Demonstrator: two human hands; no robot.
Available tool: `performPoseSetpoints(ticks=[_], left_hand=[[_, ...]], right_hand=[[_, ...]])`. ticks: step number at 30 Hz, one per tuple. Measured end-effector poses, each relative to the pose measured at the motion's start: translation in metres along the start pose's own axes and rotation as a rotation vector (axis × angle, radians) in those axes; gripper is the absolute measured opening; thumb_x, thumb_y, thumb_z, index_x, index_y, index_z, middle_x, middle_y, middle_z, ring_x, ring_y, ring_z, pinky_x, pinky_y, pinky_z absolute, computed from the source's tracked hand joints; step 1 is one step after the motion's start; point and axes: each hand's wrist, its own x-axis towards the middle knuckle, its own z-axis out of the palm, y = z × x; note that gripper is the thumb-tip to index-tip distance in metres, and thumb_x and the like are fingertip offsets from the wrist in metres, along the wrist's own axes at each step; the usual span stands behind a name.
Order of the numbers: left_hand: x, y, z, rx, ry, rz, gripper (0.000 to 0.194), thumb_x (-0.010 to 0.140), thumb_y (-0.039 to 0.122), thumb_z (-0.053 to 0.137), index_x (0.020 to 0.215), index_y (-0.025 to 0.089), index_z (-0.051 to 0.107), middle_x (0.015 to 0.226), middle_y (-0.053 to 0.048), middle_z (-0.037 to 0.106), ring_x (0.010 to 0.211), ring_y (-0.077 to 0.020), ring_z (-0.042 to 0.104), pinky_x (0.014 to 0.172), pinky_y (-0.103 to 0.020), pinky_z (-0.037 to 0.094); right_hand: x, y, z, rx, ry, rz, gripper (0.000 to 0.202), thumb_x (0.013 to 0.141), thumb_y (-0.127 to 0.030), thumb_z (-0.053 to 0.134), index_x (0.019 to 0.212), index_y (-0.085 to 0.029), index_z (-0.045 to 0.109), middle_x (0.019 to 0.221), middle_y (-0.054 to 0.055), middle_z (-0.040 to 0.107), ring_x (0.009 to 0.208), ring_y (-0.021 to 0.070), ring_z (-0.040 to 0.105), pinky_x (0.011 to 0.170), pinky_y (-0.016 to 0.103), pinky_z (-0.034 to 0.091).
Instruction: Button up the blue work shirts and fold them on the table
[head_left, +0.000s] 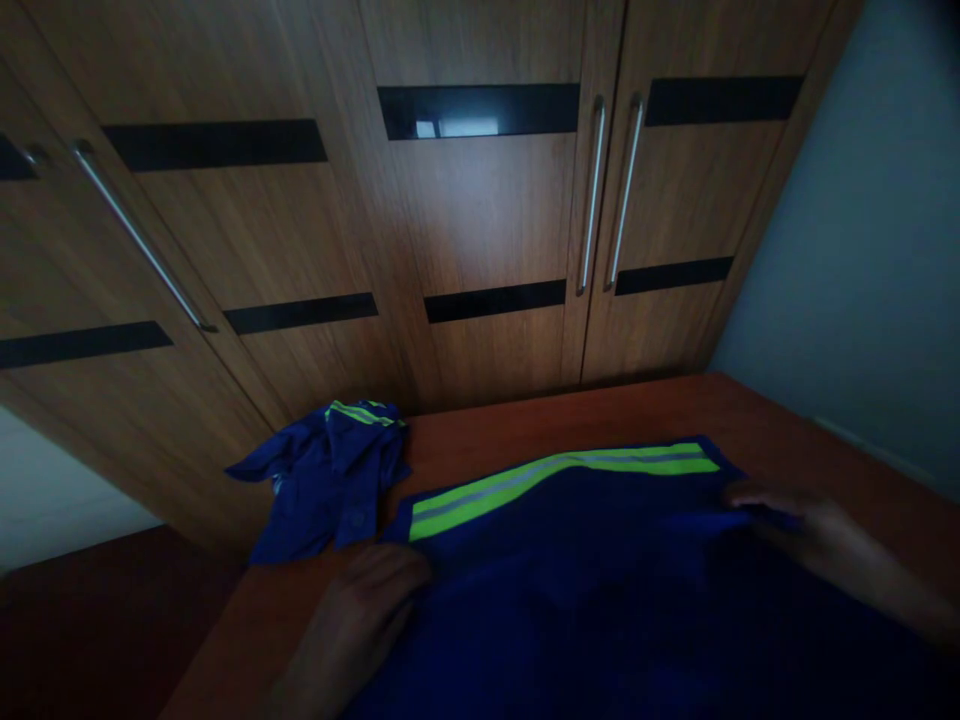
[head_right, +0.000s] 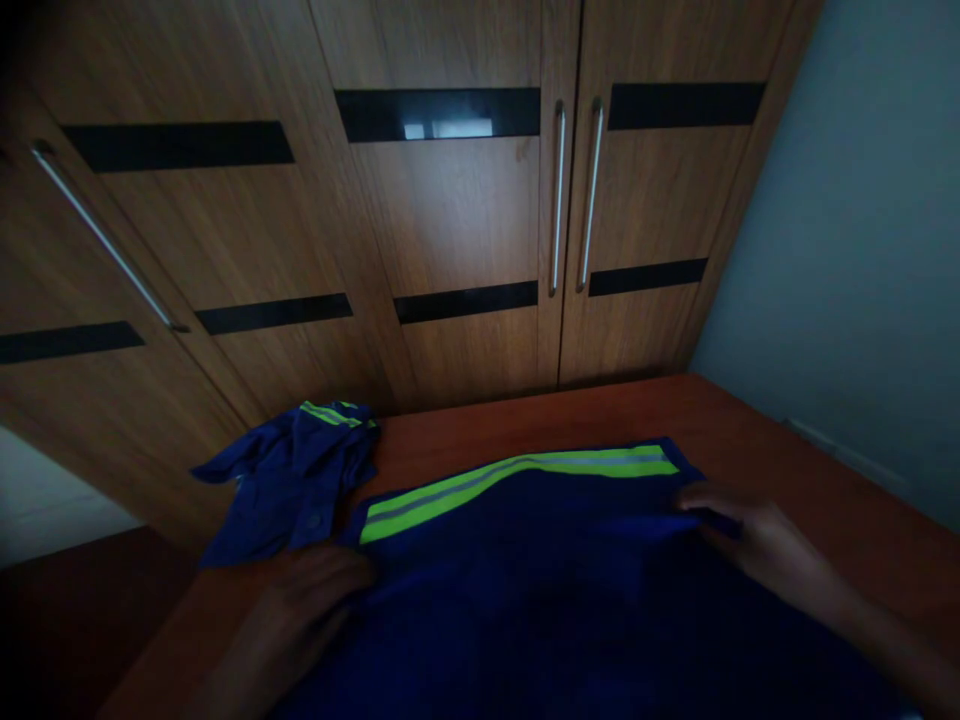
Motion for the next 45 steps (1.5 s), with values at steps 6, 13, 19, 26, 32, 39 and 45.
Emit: performPoseSetpoints(ticks=[6,13,19,26,32,39,45], left_hand=[[-0.024,0.011,0.016,-0.010,-0.117,-0.065,0.031,0.081,0.006,0.048,0.097,0.027,0.066,0.097,-0.002,0.069,0.089,-0.0175,0.065,0.080,-0.029,0.054],[-0.012,0.003,-0.010,-0.029,0.005,-0.074,0.024,0.087,0.015,0.047,0.098,0.026,0.066,0.096,-0.001,0.071,0.089,-0.0155,0.068,0.079,-0.024,0.055],[-0.018,0.004,-0.046,0.002,0.116,-0.098,0.020,0.086,0.024,0.054,0.099,0.031,0.068,0.100,0.002,0.072,0.090,-0.0153,0.069,0.080,-0.021,0.054],[-0.047,0.022,-0.022,-0.080,-0.112,-0.041,0.027,0.084,0.015,0.051,0.100,0.031,0.067,0.102,0.001,0.071,0.092,-0.0148,0.068,0.081,-0.021,0.054],[-0.037,0.044,-0.018,0.053,-0.175,-0.020,0.037,0.078,0.008,0.049,0.101,0.030,0.067,0.109,-0.001,0.070,0.099,-0.0188,0.065,0.090,-0.034,0.053],[0.016,0.103,0.050,0.089,-0.174,-0.081,0.051,0.087,0.028,0.053,0.136,0.033,0.045,0.148,-0.007,0.038,0.132,-0.0323,0.040,0.103,-0.057,0.039],[0.046,0.132,0.095,-0.036,-0.392,-0.172,0.070,0.088,0.054,0.045,0.148,0.035,0.015,0.157,-0.004,0.006,0.142,-0.0387,0.006,0.110,-0.068,0.007]], right_hand=[[-0.039,0.006,0.028,-0.086,-0.078,-0.050,0.026,0.083,-0.025,0.051,0.102,-0.025,0.069,0.108,0.006,0.069,0.100,0.0247,0.066,0.087,0.040,0.055],[-0.018,-0.015,-0.003,-0.087,-0.081,-0.058,0.026,0.085,-0.029,0.052,0.103,-0.026,0.070,0.108,0.005,0.070,0.098,0.0242,0.067,0.087,0.038,0.055],[-0.031,-0.030,-0.042,-0.039,0.066,-0.008,0.026,0.085,-0.035,0.051,0.104,-0.037,0.068,0.107,0.002,0.070,0.096,0.0274,0.068,0.081,0.039,0.059],[-0.084,-0.014,-0.014,-0.128,-0.080,-0.070,0.028,0.082,-0.026,0.055,0.104,-0.033,0.071,0.108,0.003,0.070,0.098,0.0263,0.067,0.083,0.035,0.058],[-0.070,-0.043,0.003,-0.194,-0.135,-0.062,0.027,0.081,-0.021,0.055,0.102,-0.029,0.071,0.108,0.003,0.070,0.097,0.0226,0.067,0.085,0.033,0.057],[-0.018,-0.148,0.056,-0.175,-0.161,-0.126,0.051,0.092,-0.039,0.047,0.142,-0.034,0.037,0.152,0.002,0.031,0.135,0.0280,0.036,0.108,0.048,0.037],[-0.004,-0.167,0.103,-0.222,-0.255,-0.164,0.058,0.095,-0.039,0.038,0.149,-0.036,0.017,0.156,0.003,0.016,0.141,0.0312,0.019,0.109,0.059,0.024]])
